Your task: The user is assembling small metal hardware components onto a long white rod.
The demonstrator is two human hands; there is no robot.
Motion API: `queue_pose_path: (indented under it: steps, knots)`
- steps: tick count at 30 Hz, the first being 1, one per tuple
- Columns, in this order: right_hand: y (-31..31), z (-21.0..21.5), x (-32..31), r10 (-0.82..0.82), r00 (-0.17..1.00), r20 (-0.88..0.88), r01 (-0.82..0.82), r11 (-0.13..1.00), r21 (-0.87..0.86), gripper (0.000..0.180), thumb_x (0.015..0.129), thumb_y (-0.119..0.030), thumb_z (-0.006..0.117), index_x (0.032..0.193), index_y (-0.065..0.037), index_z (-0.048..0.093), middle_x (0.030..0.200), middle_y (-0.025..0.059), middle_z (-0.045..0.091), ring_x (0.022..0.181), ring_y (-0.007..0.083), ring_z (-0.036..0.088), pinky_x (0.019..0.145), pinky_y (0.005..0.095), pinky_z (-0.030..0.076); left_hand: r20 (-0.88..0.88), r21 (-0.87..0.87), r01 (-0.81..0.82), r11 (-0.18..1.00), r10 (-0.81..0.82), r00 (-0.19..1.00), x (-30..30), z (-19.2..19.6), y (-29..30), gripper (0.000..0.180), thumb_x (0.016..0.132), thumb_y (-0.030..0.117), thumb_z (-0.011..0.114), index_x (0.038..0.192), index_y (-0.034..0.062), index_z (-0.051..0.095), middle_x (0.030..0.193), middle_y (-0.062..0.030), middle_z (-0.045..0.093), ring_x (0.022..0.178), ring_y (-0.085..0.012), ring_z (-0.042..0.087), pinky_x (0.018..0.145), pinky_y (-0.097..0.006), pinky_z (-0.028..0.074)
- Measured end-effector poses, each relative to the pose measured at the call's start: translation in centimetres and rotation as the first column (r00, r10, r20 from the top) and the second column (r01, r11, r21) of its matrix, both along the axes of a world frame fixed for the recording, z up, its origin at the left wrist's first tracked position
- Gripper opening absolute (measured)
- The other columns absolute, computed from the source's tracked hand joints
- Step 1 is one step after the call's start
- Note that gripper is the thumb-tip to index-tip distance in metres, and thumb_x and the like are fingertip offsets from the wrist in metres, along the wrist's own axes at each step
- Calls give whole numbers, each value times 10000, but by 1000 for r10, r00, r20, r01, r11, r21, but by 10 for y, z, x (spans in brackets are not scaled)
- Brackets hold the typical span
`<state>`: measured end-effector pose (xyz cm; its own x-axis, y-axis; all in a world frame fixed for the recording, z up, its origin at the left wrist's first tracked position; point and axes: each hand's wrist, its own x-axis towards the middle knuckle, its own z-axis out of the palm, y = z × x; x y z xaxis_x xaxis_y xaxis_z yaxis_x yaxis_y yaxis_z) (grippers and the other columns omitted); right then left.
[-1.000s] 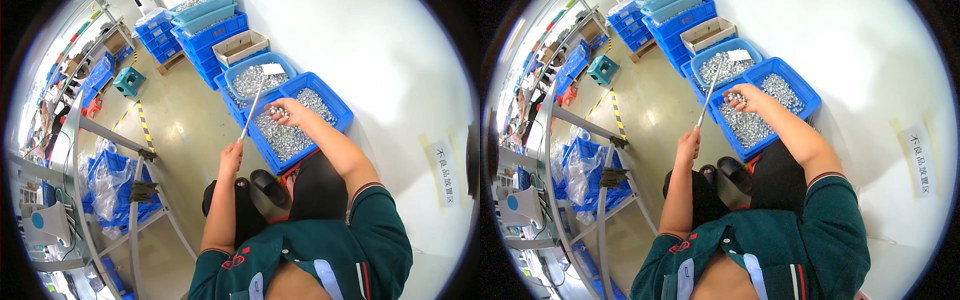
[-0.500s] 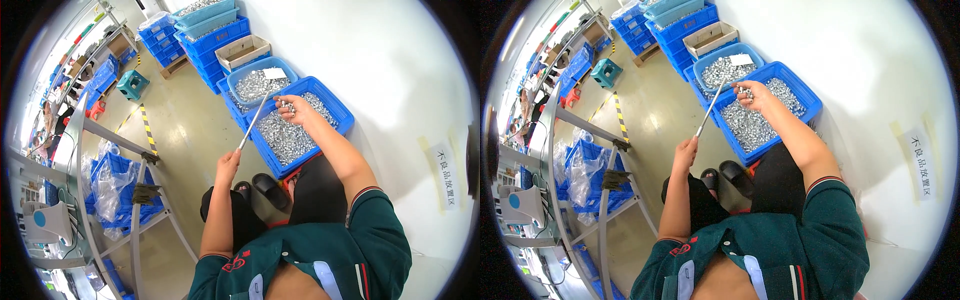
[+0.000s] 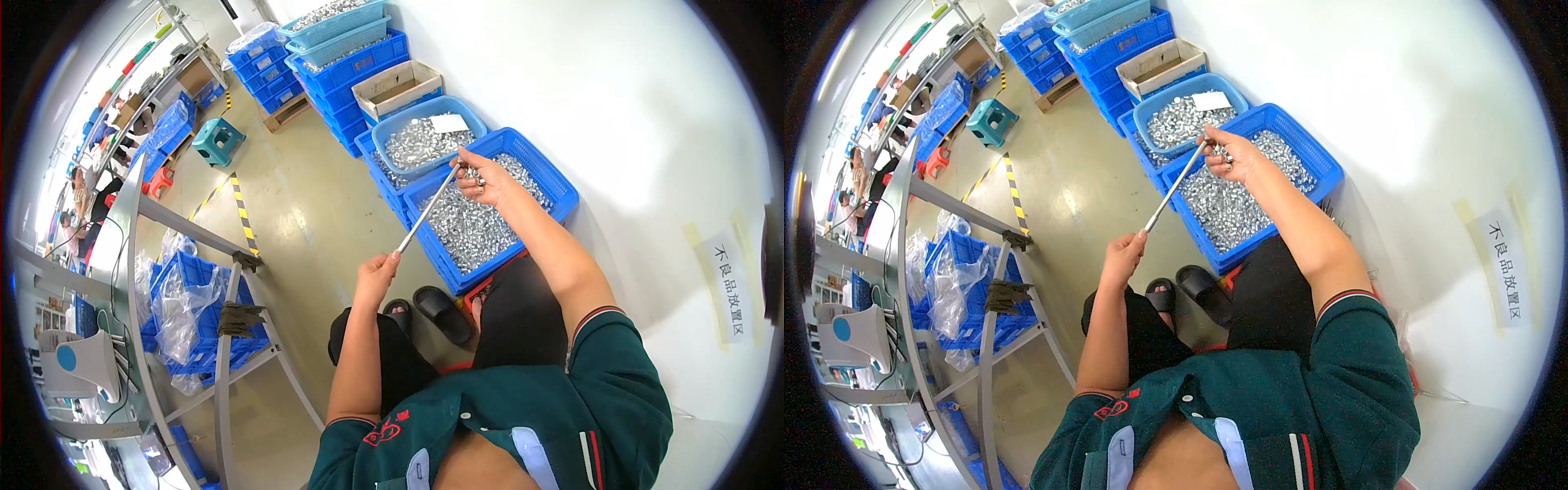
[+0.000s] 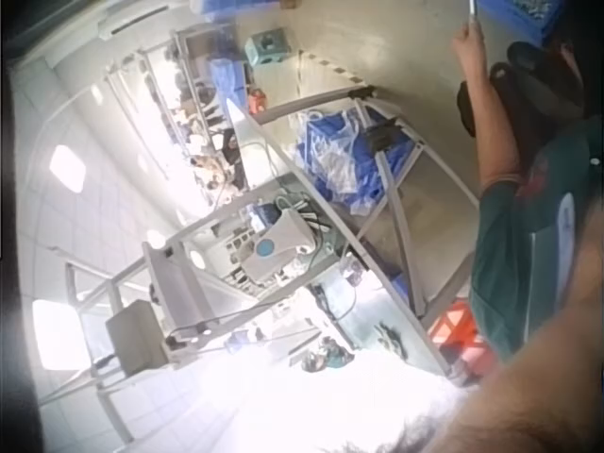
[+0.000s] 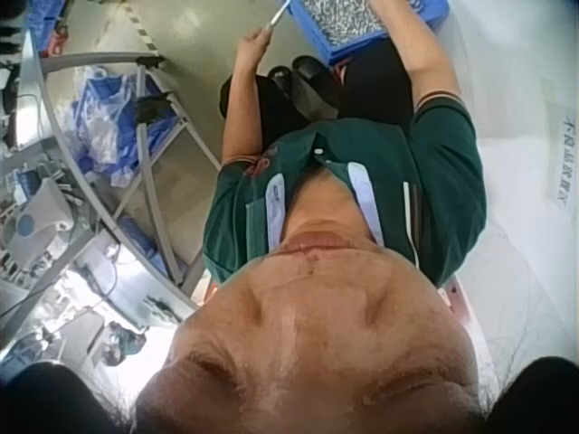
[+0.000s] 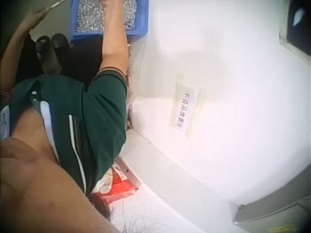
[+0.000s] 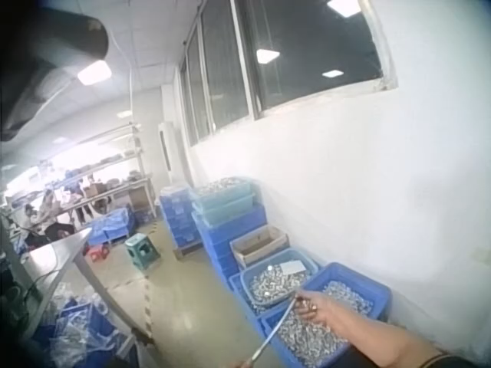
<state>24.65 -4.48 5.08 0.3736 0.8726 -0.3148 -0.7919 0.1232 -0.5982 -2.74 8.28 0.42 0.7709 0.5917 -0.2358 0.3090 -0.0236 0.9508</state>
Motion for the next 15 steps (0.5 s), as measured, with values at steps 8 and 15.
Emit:
queue_pose_path:
  steps: [8, 15]
  knots:
    - [-1, 7, -2, 54, 989, 140, -43, 996, -82, 257, 829, -267, 581, 813, -11, 563, 622, 25, 474, 417, 56, 336, 318, 163, 226, 4, -18, 1, 1000, -1, 1000, -2, 4, 0, 415, 830, 392, 554, 568, 81, 472, 491, 60, 358, 420, -37, 283, 386, -218, 206]
    - [-5, 24, -3, 183, 856, 484, -62, 965, -256, 218, 825, -221, 584, 833, -3, 580, 614, 11, 471, 415, 54, 350, 327, 168, 221, -12, 85, -4, 996, 5, 1000, -6, -3, 6, 409, 821, 375, 570, 573, 60, 485, 505, 50, 363, 465, -50, 306, 422, -232, 233]
